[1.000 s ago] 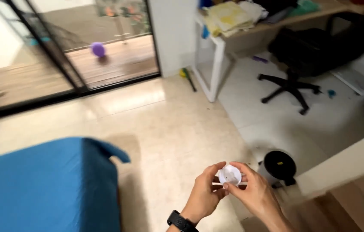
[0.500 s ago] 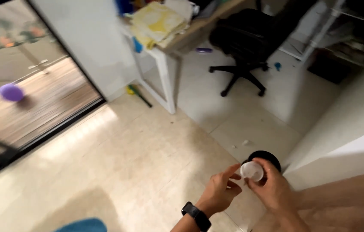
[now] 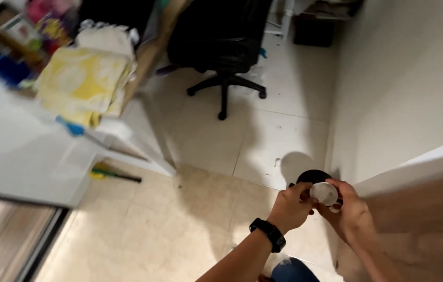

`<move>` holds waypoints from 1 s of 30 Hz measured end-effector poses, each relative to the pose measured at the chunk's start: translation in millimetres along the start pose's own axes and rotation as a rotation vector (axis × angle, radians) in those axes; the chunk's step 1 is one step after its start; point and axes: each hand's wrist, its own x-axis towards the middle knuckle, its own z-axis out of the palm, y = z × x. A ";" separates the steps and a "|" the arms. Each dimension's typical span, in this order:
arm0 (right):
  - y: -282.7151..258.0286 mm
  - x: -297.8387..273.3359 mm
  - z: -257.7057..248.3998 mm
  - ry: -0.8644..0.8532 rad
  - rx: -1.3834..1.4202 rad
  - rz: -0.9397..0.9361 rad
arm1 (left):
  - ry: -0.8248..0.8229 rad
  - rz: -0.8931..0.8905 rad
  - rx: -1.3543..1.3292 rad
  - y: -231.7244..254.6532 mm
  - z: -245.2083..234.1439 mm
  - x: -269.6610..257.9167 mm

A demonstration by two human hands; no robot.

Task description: Clean the surfaces and objects on a wooden dresser using a cloth and water.

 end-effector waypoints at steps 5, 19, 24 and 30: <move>25.2 43.6 21.6 0.156 0.156 -0.146 | -0.134 -0.034 -0.005 -17.8 -10.7 58.4; 21.9 116.7 20.2 0.416 0.199 0.312 | -0.481 -0.181 0.021 -6.3 -51.9 187.3; 22.3 144.2 44.3 0.499 0.083 0.422 | -0.616 -0.122 0.199 6.1 -56.1 240.9; 21.3 149.8 62.9 0.553 0.175 0.485 | -0.685 -0.143 0.155 -2.8 -56.8 267.8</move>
